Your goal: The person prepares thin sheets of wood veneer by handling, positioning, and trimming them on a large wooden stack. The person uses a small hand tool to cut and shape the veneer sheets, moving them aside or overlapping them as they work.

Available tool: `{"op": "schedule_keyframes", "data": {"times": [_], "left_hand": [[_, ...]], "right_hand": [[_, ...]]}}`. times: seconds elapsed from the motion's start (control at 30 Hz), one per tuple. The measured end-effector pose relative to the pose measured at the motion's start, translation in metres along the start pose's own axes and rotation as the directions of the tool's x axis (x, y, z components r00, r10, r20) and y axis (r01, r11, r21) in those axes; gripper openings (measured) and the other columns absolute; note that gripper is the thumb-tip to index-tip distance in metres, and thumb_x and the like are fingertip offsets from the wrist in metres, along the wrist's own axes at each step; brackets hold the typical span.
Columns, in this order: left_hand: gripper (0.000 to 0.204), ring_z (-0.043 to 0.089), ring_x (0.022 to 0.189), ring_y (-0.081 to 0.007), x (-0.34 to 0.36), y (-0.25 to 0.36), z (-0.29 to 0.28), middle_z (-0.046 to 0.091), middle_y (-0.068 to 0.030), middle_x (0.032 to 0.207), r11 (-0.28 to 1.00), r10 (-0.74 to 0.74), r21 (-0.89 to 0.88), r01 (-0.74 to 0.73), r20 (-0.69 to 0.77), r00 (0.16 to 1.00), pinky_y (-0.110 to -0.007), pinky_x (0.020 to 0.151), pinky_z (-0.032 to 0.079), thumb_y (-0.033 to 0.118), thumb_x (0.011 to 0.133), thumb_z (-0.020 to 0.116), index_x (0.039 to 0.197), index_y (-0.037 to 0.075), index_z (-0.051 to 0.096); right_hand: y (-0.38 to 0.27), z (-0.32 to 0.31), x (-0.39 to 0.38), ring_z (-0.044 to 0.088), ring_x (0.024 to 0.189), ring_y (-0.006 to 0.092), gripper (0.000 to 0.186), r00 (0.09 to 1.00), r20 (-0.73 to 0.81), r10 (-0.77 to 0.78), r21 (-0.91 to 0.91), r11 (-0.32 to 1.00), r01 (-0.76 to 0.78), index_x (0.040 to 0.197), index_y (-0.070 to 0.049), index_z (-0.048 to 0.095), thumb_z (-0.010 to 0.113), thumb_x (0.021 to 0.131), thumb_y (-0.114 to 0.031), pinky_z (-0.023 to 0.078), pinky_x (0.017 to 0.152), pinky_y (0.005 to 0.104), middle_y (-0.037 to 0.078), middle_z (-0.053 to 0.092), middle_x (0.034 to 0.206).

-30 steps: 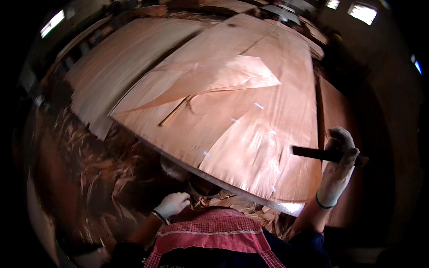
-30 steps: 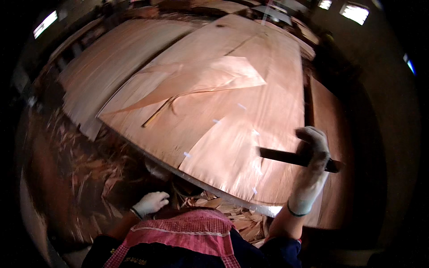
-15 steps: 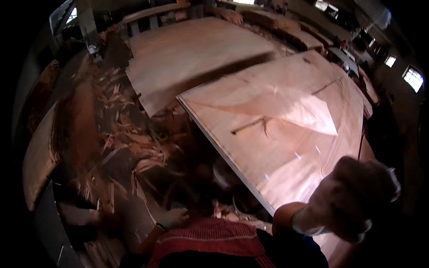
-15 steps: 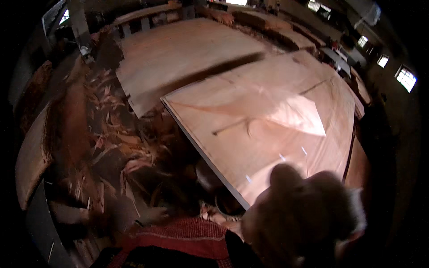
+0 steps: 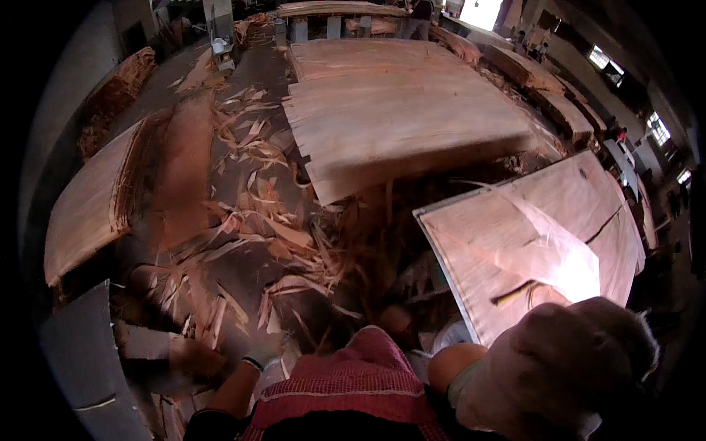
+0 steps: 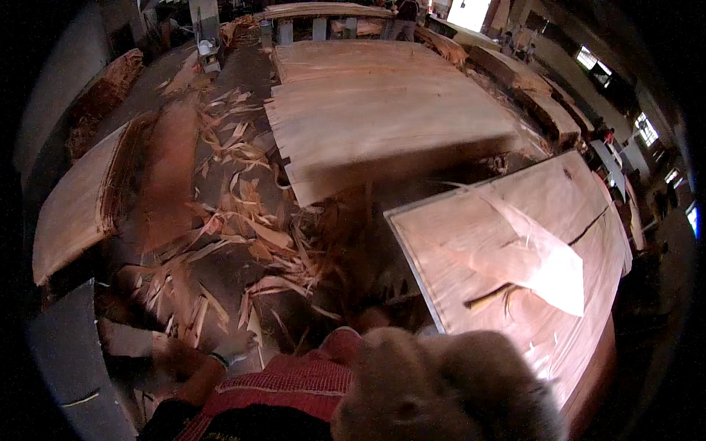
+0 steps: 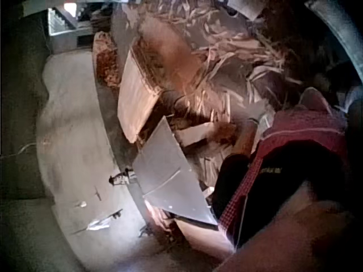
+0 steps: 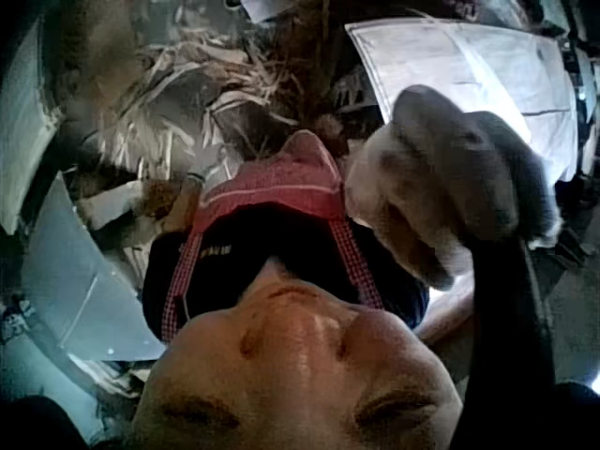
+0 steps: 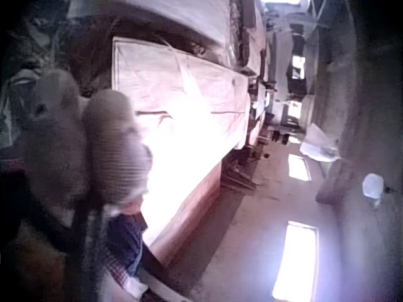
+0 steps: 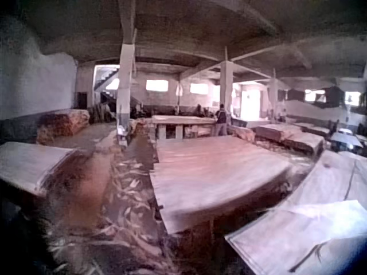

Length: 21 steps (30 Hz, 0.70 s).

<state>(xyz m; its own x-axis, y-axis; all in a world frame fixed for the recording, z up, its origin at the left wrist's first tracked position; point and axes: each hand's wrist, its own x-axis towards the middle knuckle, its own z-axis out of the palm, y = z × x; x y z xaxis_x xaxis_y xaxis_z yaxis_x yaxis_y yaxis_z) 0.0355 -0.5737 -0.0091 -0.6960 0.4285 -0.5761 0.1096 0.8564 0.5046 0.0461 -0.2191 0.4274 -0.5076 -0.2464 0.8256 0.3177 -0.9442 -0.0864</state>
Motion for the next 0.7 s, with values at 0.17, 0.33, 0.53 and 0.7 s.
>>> {"op": "schedule_keyframes", "data": {"times": [0.17,0.33,0.53,0.7], "left_hand": [[0.042,0.06,0.102,-0.0395,0.08,0.038,-0.064,0.063,-0.024,0.109,0.992,0.105,0.049,-0.113,0.134,0.985,-0.046,0.088,0.047,0.032,0.089,0.055,0.118,0.002,0.056],[0.041,0.06,0.101,-0.0407,0.185,0.044,-0.123,0.063,-0.0234,0.107,0.972,0.223,0.045,-0.231,0.142,0.964,-0.047,0.086,0.046,0.035,0.09,0.054,0.117,0.005,0.056],[0.039,0.061,0.097,-0.0378,0.296,0.064,-0.239,0.065,-0.0208,0.101,0.963,0.247,0.099,-0.252,0.058,0.967,-0.046,0.084,0.047,0.037,0.093,0.05,0.108,0.003,0.061],[0.037,0.062,0.098,-0.0355,0.418,0.03,-0.282,0.065,-0.0212,0.106,0.997,0.034,-0.072,-0.027,0.104,0.994,-0.045,0.083,0.048,0.034,0.095,0.048,0.114,0.005,0.06]], "right_hand": [[-0.018,-0.08,0.044,0.056,0.085,0.0171,0.014,0.991,-0.127,-0.032,-0.171,0.985,0.01,0.101,-0.015,0.06,0.05,0.097,-0.024,0.053,0.066,0.0268,0.003,0.052,0.086],[-0.083,-0.163,0.072,0.058,0.092,0.0181,0.013,0.999,0.037,-0.038,-0.005,0.999,0.038,0.1,-0.013,0.065,0.061,0.092,-0.022,0.058,0.071,0.0306,0.006,0.056,0.094],[-0.162,-0.258,0.122,0.059,0.093,0.0188,0.014,0.992,-0.111,-0.061,-0.153,0.987,0.043,0.1,-0.012,0.065,0.063,0.091,-0.022,0.059,0.07,0.0315,0.008,0.057,0.097],[-0.227,-0.342,0.125,0.052,0.078,0.0151,0.025,0.85,-0.262,-0.457,-0.739,0.661,0.128,0.093,-0.013,0.056,0.046,0.099,-0.035,0.047,0.059,0.0285,0.007,0.05,0.08]]}}
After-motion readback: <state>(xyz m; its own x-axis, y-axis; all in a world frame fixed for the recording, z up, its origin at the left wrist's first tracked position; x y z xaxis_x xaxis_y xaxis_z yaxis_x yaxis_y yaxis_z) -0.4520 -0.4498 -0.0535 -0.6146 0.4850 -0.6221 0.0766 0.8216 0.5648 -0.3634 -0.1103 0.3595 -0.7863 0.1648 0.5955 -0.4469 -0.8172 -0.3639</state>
